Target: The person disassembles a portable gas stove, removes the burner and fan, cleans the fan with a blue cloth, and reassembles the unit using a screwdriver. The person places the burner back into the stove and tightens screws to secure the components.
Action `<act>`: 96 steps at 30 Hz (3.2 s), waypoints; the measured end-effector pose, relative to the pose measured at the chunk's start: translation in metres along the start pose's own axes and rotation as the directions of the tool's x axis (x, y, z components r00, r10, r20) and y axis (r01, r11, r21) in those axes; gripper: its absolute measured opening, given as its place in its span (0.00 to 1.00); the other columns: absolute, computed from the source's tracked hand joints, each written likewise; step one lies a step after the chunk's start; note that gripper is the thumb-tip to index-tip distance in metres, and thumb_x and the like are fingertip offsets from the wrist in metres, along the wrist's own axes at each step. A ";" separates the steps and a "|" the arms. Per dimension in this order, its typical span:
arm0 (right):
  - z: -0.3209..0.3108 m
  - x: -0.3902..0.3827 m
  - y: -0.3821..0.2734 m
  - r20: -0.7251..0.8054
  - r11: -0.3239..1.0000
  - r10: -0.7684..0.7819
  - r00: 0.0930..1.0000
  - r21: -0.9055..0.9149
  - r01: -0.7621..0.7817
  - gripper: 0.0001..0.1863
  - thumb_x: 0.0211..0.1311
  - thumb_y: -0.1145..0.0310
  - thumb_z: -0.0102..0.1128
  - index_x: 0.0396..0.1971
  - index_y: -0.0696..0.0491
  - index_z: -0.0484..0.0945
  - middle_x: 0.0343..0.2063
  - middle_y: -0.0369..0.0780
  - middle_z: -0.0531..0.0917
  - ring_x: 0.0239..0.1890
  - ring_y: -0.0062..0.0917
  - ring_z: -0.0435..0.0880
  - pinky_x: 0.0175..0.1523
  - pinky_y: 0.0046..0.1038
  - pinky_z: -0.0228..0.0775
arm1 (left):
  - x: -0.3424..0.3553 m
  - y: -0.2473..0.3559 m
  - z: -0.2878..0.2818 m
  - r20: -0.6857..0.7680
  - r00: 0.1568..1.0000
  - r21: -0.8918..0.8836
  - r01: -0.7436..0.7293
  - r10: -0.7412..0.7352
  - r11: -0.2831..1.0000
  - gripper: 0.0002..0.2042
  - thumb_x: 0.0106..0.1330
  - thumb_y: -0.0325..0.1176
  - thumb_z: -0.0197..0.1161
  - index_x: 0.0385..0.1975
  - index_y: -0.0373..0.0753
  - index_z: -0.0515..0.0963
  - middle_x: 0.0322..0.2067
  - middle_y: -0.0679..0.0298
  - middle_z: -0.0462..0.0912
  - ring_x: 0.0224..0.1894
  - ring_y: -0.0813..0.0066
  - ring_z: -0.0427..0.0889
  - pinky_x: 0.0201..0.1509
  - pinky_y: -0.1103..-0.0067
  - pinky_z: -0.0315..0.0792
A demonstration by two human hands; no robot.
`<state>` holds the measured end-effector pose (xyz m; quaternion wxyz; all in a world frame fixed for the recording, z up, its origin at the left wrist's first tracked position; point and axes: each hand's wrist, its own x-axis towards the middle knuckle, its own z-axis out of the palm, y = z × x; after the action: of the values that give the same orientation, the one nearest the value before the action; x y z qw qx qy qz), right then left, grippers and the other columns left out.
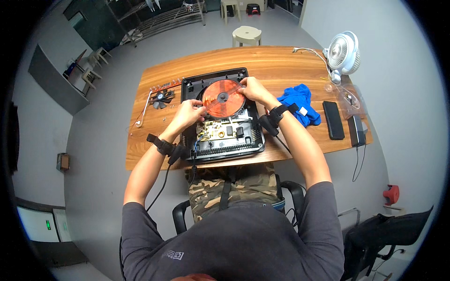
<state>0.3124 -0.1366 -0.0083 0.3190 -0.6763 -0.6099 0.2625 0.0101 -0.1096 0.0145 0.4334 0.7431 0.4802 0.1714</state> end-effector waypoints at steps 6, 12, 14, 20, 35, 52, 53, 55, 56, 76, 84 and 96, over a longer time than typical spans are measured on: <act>-0.006 -0.010 -0.004 0.043 0.985 0.013 0.999 0.169 -0.020 0.19 0.62 0.69 0.68 0.49 0.66 0.82 0.40 0.49 0.88 0.41 0.30 0.87 0.50 0.33 0.78 | -0.015 0.007 -0.003 0.131 0.977 -0.259 0.198 -0.169 0.945 0.21 0.73 0.33 0.62 0.59 0.25 0.71 0.33 0.57 0.89 0.27 0.86 0.81 0.26 0.87 0.68; -0.007 -0.014 -0.016 0.041 0.985 0.079 0.996 0.151 -0.084 0.14 0.67 0.71 0.62 0.46 0.65 0.84 0.33 0.45 0.88 0.37 0.26 0.86 0.43 0.30 0.78 | -0.017 -0.005 -0.007 0.269 0.951 -0.362 0.248 -0.154 0.898 0.11 0.75 0.34 0.59 0.45 0.30 0.80 0.34 0.61 0.88 0.29 0.85 0.80 0.31 0.88 0.69; -0.006 -0.018 -0.025 0.074 0.972 0.111 0.991 0.202 -0.124 0.14 0.67 0.71 0.62 0.46 0.65 0.84 0.32 0.43 0.88 0.34 0.23 0.85 0.40 0.28 0.78 | -0.019 -0.014 -0.008 0.281 0.948 -0.369 0.252 -0.151 0.895 0.11 0.76 0.35 0.58 0.42 0.32 0.80 0.34 0.62 0.87 0.30 0.85 0.80 0.30 0.88 0.69; -0.001 -0.037 -0.034 0.165 0.929 0.140 0.976 0.320 -0.187 0.14 0.67 0.70 0.63 0.46 0.64 0.85 0.31 0.39 0.86 0.29 0.18 0.82 0.32 0.23 0.75 | -0.045 -0.006 -0.022 0.265 0.953 -0.311 0.232 -0.150 0.922 0.14 0.78 0.40 0.58 0.36 0.34 0.81 0.29 0.63 0.87 0.26 0.87 0.79 0.26 0.89 0.68; 0.013 -0.037 -0.032 0.220 0.997 -0.030 0.975 0.072 0.014 0.17 0.64 0.70 0.63 0.50 0.62 0.83 0.45 0.51 0.88 0.50 0.37 0.88 0.56 0.35 0.78 | -0.059 -0.016 -0.014 0.260 0.955 0.098 0.124 -0.146 0.987 0.22 0.75 0.46 0.61 0.19 0.40 0.79 0.14 0.72 0.78 0.14 0.87 0.70 0.18 0.83 0.62; -0.025 -0.061 -0.029 0.248 0.917 -0.348 0.904 -0.109 0.383 0.22 0.59 0.79 0.65 0.55 0.55 0.78 0.53 0.44 0.75 0.53 0.42 0.80 0.57 0.38 0.76 | -0.058 -0.011 -0.013 0.241 0.962 0.219 0.079 -0.132 0.973 0.21 0.73 0.44 0.62 0.19 0.35 0.81 0.14 0.68 0.81 0.15 0.83 0.75 0.20 0.79 0.68; -0.027 -0.061 -0.028 0.259 0.914 -0.341 0.904 -0.136 0.383 0.22 0.58 0.78 0.66 0.55 0.55 0.78 0.54 0.43 0.74 0.53 0.42 0.80 0.57 0.38 0.76 | -0.059 -0.007 -0.013 0.241 0.962 0.219 0.076 -0.129 0.973 0.22 0.73 0.44 0.62 0.18 0.36 0.80 0.14 0.69 0.80 0.15 0.84 0.73 0.19 0.80 0.67; -0.030 -0.061 -0.029 0.284 0.903 -0.328 0.901 -0.186 0.387 0.22 0.58 0.77 0.67 0.55 0.54 0.79 0.55 0.43 0.73 0.53 0.42 0.80 0.57 0.38 0.76 | -0.063 0.001 -0.013 0.249 0.955 0.205 0.112 -0.162 0.972 0.22 0.74 0.44 0.62 0.18 0.36 0.79 0.14 0.69 0.79 0.15 0.84 0.73 0.19 0.81 0.67; -0.029 -0.063 -0.029 0.293 0.894 -0.325 0.899 -0.214 0.393 0.22 0.58 0.75 0.68 0.54 0.53 0.79 0.55 0.43 0.73 0.53 0.41 0.79 0.57 0.39 0.76 | -0.064 -0.001 -0.014 0.252 0.955 0.201 0.104 -0.154 0.974 0.22 0.74 0.44 0.62 0.19 0.36 0.79 0.14 0.69 0.79 0.15 0.84 0.74 0.19 0.81 0.67; -0.009 -0.045 -0.027 0.286 0.868 -0.393 0.874 -0.197 0.455 0.07 0.55 0.76 0.67 0.35 0.56 0.85 0.44 0.42 0.79 0.50 0.41 0.82 0.53 0.39 0.76 | -0.068 0.006 -0.015 0.264 0.948 0.246 0.109 -0.175 0.963 0.21 0.73 0.43 0.62 0.22 0.33 0.82 0.15 0.65 0.83 0.16 0.82 0.79 0.23 0.79 0.72; -0.012 -0.049 -0.026 0.266 0.860 -0.413 0.871 -0.202 0.469 0.05 0.55 0.77 0.66 0.33 0.57 0.84 0.43 0.43 0.79 0.48 0.42 0.82 0.51 0.40 0.76 | -0.067 -0.001 -0.014 0.267 0.949 0.211 0.111 -0.167 0.971 0.20 0.74 0.44 0.61 0.24 0.34 0.80 0.15 0.66 0.81 0.15 0.83 0.76 0.20 0.82 0.69; -0.011 -0.047 -0.027 0.294 0.851 -0.402 0.867 -0.230 0.472 0.10 0.56 0.76 0.68 0.39 0.57 0.85 0.43 0.43 0.78 0.50 0.41 0.80 0.53 0.38 0.75 | -0.067 -0.008 -0.012 0.232 0.961 0.253 0.087 -0.148 0.964 0.21 0.72 0.44 0.62 0.24 0.32 0.82 0.16 0.62 0.84 0.19 0.78 0.85 0.25 0.78 0.76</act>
<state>0.2967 -0.1830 0.0177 0.1920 -0.5225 -0.8138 0.1670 -0.0345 -0.1607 0.0261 0.4064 0.7756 0.4829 -0.0087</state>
